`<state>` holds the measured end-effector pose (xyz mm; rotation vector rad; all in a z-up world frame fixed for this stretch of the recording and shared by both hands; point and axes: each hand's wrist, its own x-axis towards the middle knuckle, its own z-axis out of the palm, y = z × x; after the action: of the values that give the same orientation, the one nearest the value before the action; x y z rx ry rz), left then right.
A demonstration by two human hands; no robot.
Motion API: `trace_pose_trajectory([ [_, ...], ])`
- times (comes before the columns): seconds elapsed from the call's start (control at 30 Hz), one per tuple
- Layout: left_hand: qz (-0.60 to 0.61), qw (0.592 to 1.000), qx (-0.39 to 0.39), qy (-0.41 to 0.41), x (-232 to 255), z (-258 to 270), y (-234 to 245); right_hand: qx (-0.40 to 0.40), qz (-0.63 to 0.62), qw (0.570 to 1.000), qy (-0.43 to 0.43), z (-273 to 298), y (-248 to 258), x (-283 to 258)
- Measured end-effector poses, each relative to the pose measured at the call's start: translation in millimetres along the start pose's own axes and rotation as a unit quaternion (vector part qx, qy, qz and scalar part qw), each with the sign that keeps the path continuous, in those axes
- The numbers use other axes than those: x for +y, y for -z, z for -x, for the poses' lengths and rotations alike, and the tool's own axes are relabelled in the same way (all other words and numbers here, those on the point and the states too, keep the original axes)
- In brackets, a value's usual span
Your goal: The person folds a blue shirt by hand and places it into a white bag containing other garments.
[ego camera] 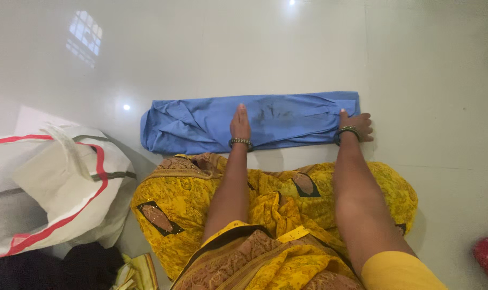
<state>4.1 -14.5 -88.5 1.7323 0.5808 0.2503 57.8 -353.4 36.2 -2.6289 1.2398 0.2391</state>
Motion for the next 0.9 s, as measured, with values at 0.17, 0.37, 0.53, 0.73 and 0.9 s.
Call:
trace_pose_trajectory([
  [0.17, 0.313, 0.924, -0.094, 0.201, 25.1, 8.9, 7.9, -0.048, 0.014, 0.999, -0.012, -5.5, 15.4, -3.0],
  [0.37, 0.359, 0.893, -0.124, 0.24, 20.7, 13.6, 8.1, -0.133, -0.083, 0.988, 0.003, -62.4, -14.5, 4.6],
  [0.53, 0.431, 0.852, -0.151, 0.255, -0.2, 11.3, -3.4, -0.138, -0.11, 0.981, 0.081, -95.4, -30.1, 10.6],
  [0.73, 0.449, 0.838, -0.165, 0.262, -15.8, 6.3, -10.7, -0.073, -0.109, 0.985, 0.109, -58.8, 14.2, 0.1],
  [0.9, 0.45, 0.837, -0.163, 0.265, -14.4, 6.1, -12.5, 0.033, -0.034, 0.973, 0.226, 35.0, 57.6, -36.3],
])
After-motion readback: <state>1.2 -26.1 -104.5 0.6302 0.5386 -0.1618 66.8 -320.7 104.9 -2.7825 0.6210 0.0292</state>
